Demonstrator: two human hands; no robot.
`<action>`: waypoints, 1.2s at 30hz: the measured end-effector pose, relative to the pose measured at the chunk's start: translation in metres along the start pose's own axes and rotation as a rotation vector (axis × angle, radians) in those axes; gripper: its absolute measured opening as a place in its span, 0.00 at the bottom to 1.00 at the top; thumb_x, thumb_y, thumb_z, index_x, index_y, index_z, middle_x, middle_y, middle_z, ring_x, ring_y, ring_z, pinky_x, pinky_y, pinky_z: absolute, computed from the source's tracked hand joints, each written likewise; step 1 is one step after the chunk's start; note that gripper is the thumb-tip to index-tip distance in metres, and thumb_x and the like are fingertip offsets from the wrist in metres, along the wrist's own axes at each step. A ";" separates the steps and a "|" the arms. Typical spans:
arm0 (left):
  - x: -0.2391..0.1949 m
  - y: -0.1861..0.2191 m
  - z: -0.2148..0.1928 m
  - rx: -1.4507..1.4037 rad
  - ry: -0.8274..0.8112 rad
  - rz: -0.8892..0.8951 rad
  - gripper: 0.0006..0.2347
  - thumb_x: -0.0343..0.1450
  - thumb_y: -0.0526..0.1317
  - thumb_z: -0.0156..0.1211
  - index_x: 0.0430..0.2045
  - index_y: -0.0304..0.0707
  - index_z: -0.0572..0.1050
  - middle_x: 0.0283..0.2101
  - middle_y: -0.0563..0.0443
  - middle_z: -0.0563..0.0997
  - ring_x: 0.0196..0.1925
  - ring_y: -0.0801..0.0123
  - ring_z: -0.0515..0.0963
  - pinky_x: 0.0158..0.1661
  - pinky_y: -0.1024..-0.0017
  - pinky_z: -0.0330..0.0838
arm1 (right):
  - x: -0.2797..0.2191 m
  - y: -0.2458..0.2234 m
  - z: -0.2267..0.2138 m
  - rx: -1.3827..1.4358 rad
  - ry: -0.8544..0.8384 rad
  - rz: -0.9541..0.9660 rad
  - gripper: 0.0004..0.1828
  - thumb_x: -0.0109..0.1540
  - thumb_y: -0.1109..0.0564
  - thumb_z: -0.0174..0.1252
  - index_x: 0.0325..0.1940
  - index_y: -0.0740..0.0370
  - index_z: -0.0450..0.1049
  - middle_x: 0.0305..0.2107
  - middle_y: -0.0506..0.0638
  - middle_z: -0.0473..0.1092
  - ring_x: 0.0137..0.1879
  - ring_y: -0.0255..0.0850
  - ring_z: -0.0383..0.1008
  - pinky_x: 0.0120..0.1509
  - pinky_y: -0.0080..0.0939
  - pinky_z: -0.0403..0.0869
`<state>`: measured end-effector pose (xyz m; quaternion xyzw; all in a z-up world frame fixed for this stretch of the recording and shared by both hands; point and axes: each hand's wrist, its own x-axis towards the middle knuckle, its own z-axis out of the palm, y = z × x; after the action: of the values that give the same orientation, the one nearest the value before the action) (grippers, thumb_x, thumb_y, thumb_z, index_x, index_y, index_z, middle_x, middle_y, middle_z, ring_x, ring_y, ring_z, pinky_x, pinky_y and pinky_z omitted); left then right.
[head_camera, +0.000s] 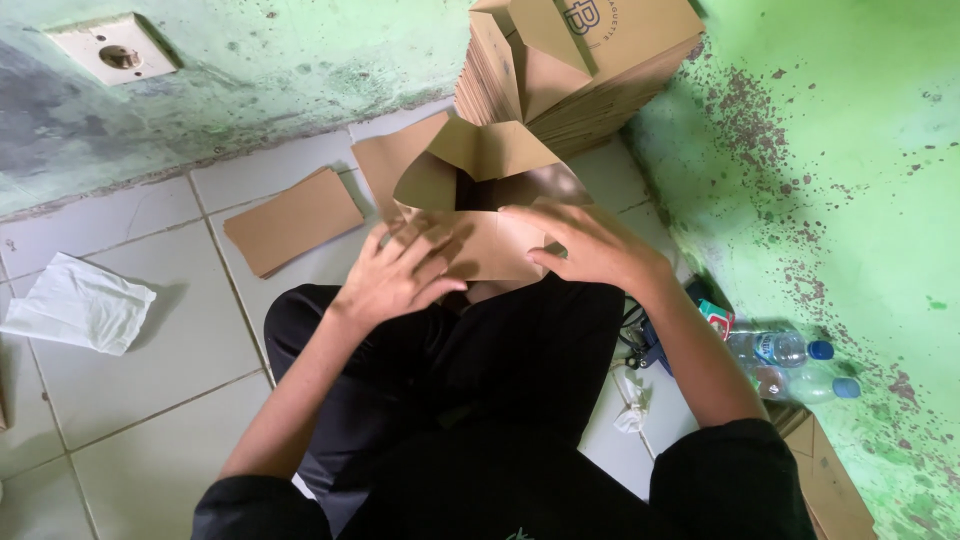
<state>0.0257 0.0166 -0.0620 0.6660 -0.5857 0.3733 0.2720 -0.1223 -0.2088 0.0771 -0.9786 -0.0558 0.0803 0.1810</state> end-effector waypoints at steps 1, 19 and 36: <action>-0.008 0.002 0.002 -0.001 -0.002 0.000 0.19 0.73 0.64 0.52 0.37 0.55 0.80 0.53 0.59 0.78 0.60 0.66 0.70 0.63 0.61 0.61 | 0.001 0.010 0.008 0.002 -0.001 0.001 0.35 0.61 0.61 0.63 0.73 0.55 0.63 0.46 0.68 0.74 0.39 0.58 0.80 0.35 0.44 0.81; -0.035 0.034 0.017 -0.157 0.009 -0.152 0.08 0.75 0.37 0.56 0.39 0.50 0.83 0.56 0.52 0.81 0.66 0.55 0.74 0.67 0.34 0.57 | -0.016 0.052 0.127 -0.511 0.719 -0.350 0.11 0.63 0.46 0.65 0.43 0.52 0.78 0.48 0.37 0.77 0.61 0.40 0.74 0.74 0.60 0.64; -0.008 0.082 0.050 -0.333 0.101 -0.592 0.44 0.50 0.41 0.82 0.63 0.33 0.65 0.62 0.28 0.64 0.62 0.40 0.71 0.62 0.45 0.66 | -0.006 0.010 0.095 -0.335 1.042 -0.168 0.06 0.63 0.54 0.63 0.31 0.52 0.80 0.36 0.37 0.78 0.38 0.36 0.77 0.64 0.47 0.68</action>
<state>-0.0460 -0.0324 -0.1034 0.7342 -0.4055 0.2100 0.5024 -0.1442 -0.1862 -0.0136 -0.8965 -0.0490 -0.4392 0.0322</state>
